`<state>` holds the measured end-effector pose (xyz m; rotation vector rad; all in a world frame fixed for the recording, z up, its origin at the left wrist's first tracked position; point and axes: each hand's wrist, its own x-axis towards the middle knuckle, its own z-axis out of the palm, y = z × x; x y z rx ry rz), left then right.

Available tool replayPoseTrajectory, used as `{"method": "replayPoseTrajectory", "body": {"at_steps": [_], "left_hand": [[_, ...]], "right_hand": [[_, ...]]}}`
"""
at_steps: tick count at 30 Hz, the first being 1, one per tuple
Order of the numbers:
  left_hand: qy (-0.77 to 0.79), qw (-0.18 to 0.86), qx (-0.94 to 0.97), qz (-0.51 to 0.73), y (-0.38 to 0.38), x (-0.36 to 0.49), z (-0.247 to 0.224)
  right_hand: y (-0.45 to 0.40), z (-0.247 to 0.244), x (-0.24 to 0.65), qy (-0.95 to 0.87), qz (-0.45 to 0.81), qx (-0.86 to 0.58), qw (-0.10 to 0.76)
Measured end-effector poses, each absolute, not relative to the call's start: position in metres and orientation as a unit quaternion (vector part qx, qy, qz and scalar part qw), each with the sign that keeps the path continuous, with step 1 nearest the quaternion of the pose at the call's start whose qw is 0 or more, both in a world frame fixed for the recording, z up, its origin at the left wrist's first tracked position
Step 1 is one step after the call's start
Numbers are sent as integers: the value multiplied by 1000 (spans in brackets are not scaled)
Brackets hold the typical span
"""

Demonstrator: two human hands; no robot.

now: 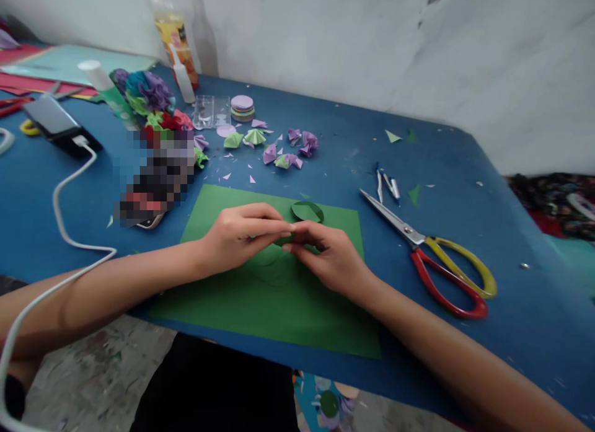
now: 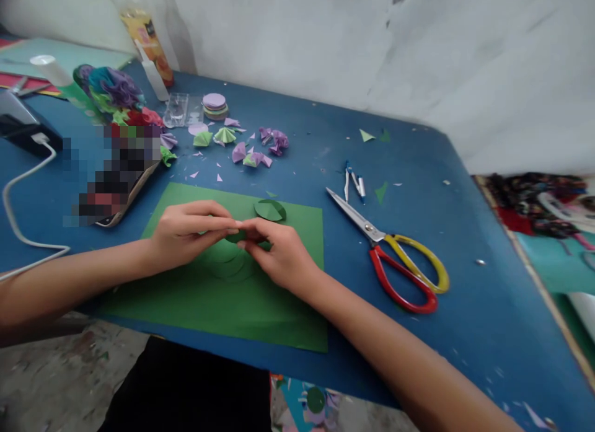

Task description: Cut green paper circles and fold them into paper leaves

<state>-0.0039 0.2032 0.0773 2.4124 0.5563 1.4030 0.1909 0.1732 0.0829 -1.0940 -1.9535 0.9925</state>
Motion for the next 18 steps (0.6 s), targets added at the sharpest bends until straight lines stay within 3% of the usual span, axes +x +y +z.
{"method": "replayPoseTrajectory", "body": {"at_steps": [4, 10, 18], "left_hand": [[253, 226, 800, 495, 202, -2, 81], [376, 416, 689, 459, 200, 6, 93], [399, 401, 745, 355, 238, 33, 110]], "right_hand": [[176, 91, 190, -715, 441, -437, 323], [187, 108, 198, -674, 432, -485, 351], [209, 110, 219, -707, 312, -521, 361]]}}
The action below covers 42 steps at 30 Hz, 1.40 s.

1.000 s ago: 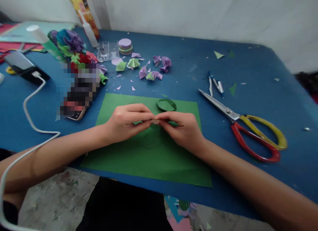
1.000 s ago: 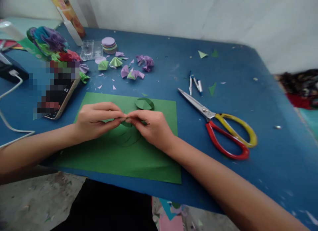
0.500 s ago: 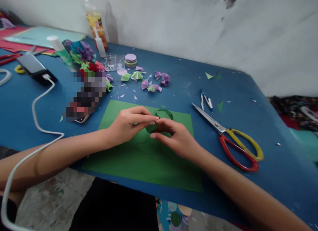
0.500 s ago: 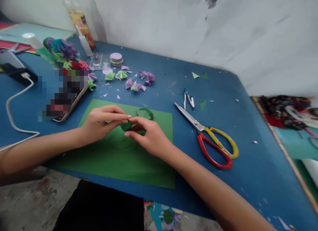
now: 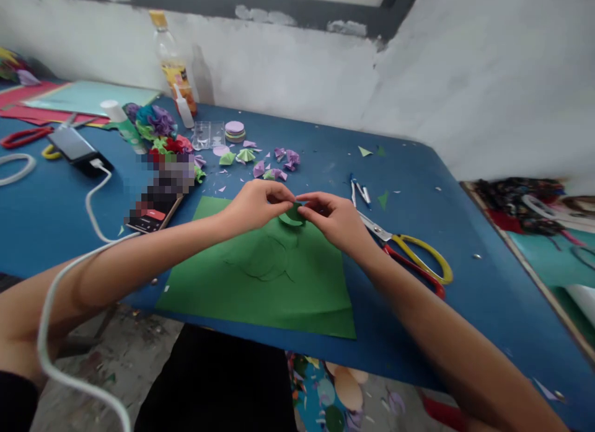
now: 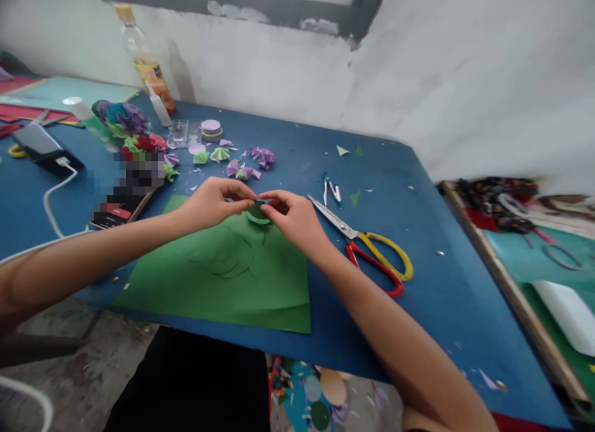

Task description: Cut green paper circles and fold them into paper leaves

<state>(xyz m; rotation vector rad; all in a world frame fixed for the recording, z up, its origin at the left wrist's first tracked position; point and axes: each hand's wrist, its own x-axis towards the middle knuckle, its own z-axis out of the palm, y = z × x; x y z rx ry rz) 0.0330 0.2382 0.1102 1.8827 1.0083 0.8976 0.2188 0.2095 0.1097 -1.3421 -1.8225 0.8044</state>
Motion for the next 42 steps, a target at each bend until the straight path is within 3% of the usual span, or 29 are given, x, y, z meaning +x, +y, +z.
{"method": "replayPoseTrajectory", "body": {"at_steps": [10, 23, 36, 42], "left_hand": [[456, 295, 803, 245, 251, 31, 80], [366, 165, 891, 212, 245, 22, 70], [463, 326, 811, 146, 251, 34, 87], [431, 320, 815, 221, 246, 28, 82]], "right_hand": [[214, 83, 216, -754, 241, -532, 301], [217, 75, 217, -767, 189, -532, 305], [216, 81, 214, -793, 172, -537, 231], [210, 78, 214, -778, 192, -517, 302]]}}
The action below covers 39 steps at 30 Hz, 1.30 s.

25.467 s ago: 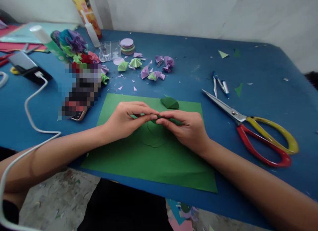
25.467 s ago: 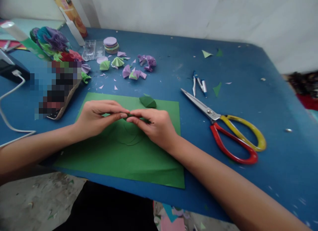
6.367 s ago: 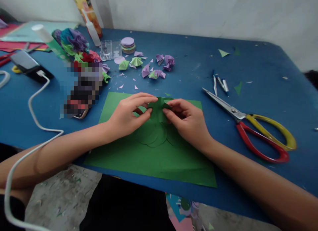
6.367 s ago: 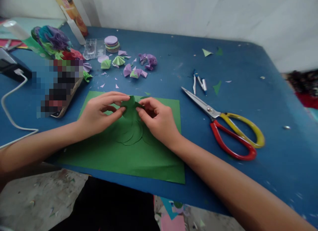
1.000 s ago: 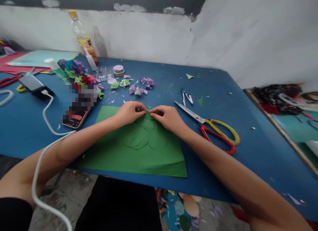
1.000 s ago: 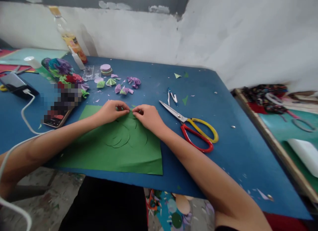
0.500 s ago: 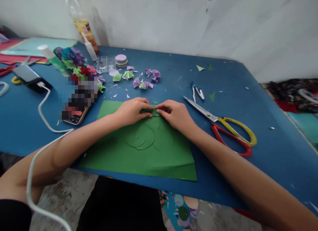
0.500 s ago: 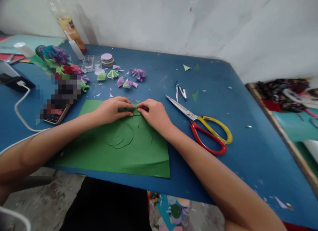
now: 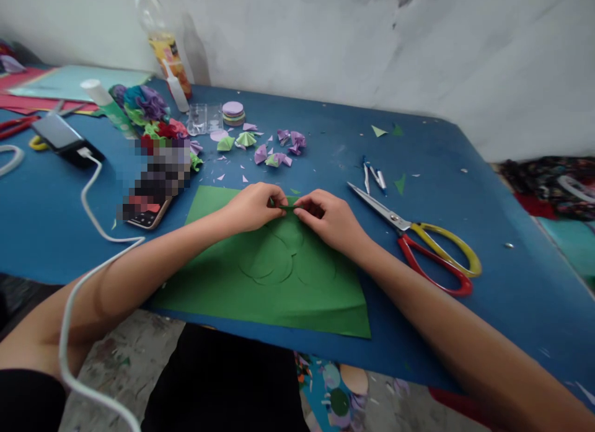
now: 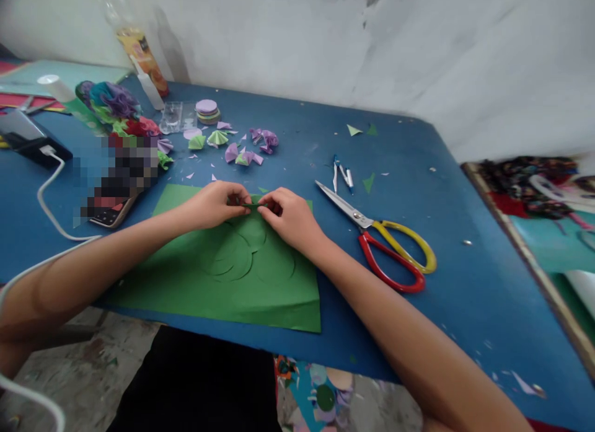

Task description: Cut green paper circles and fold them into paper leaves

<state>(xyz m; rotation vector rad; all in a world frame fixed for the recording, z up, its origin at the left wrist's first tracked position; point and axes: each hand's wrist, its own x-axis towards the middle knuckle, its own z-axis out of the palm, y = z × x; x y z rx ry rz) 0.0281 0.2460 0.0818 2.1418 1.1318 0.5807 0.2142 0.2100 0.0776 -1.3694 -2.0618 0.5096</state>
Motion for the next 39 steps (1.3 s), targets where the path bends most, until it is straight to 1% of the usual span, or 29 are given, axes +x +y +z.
{"method": "replayPoseTrajectory", "body": {"at_steps": [3, 6, 9, 13, 15, 16, 19, 21, 24, 29, 35, 39], "left_hand": [[375, 295, 817, 325, 243, 24, 82], [315, 273, 807, 418, 241, 22, 84], [280, 253, 802, 464, 240, 22, 84], [249, 244, 801, 486, 237, 22, 83], [264, 280, 786, 484, 234, 23, 84], [281, 317, 769, 479, 233, 24, 85], [317, 469, 693, 446, 228, 27, 88], [318, 548, 652, 418, 226, 29, 90], [333, 582, 618, 411, 225, 31, 91], [347, 558, 620, 428, 228, 32, 89], [363, 538, 635, 420, 226, 31, 89], [370, 497, 660, 424, 226, 30, 86]], "right_hand": [[203, 75, 213, -745, 204, -513, 375], [197, 75, 211, -701, 244, -509, 436], [194, 77, 210, -674, 271, -496, 476], [194, 80, 208, -644, 308, -477, 513], [194, 80, 207, -624, 324, -468, 535], [195, 79, 207, -616, 327, -463, 547], [196, 76, 206, -599, 326, -445, 580], [196, 74, 207, -595, 331, -436, 588], [195, 74, 207, -594, 351, -437, 577], [196, 75, 208, -601, 356, -448, 558], [200, 75, 207, -584, 378, -444, 566], [200, 75, 207, -576, 375, -451, 570]]}}
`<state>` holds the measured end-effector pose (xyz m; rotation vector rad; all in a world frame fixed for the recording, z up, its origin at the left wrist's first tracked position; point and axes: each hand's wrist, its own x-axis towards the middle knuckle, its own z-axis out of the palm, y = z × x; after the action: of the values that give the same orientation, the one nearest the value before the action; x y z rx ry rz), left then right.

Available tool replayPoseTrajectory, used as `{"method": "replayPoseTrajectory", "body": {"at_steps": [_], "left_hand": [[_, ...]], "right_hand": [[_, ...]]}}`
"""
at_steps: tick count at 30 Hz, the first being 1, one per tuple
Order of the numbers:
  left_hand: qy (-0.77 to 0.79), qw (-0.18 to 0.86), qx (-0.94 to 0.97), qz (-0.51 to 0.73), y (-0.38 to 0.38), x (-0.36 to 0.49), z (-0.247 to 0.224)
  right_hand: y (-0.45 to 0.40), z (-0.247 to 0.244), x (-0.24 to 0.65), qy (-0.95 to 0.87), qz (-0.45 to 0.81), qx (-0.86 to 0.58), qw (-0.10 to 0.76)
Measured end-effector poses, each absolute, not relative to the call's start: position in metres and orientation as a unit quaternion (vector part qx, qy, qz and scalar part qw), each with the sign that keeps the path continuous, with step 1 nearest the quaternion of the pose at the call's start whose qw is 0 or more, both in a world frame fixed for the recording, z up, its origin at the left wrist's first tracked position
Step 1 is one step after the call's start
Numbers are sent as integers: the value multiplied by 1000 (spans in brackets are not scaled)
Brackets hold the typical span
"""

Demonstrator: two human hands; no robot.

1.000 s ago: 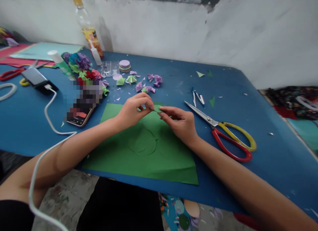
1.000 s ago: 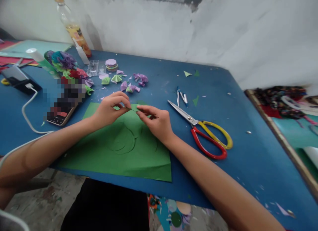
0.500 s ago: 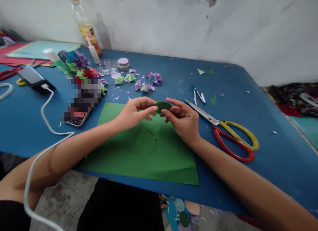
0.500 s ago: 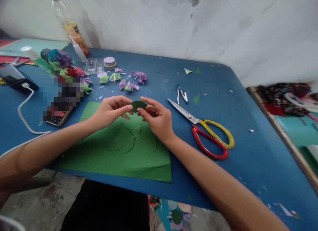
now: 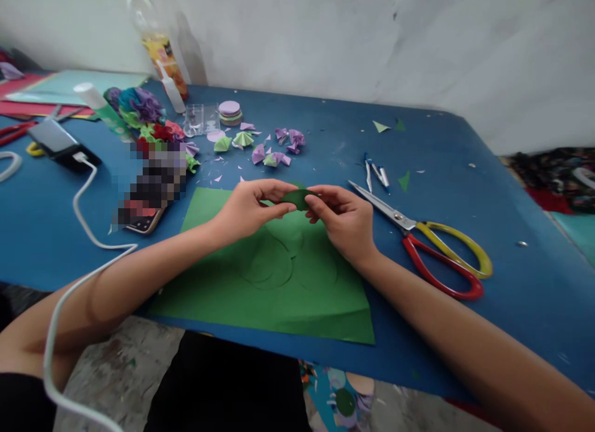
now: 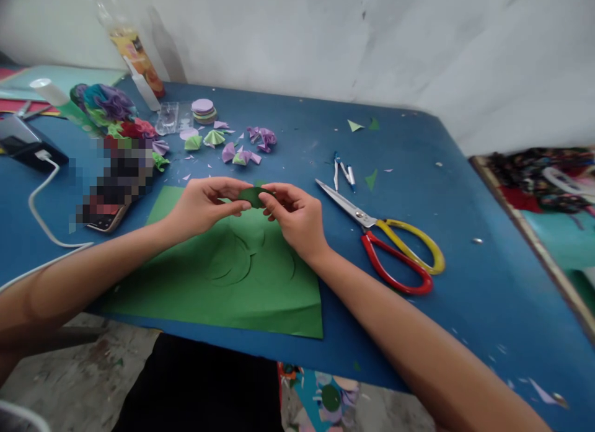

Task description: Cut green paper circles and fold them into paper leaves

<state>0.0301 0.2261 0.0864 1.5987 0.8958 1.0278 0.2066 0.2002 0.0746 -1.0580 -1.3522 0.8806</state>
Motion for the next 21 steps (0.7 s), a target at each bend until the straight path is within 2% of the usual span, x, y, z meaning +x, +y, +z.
{"method": "replayPoseTrajectory", "body": {"at_steps": [4, 14, 21], "left_hand": [[364, 458, 677, 446, 227, 30, 84], [337, 499, 661, 448, 224, 31, 84], [312, 479, 670, 474, 223, 31, 83]], "right_hand": [[200, 74, 206, -572, 369, -451, 577], [199, 75, 205, -575, 359, -449, 581], [200, 74, 205, -594, 357, -418, 587]]}}
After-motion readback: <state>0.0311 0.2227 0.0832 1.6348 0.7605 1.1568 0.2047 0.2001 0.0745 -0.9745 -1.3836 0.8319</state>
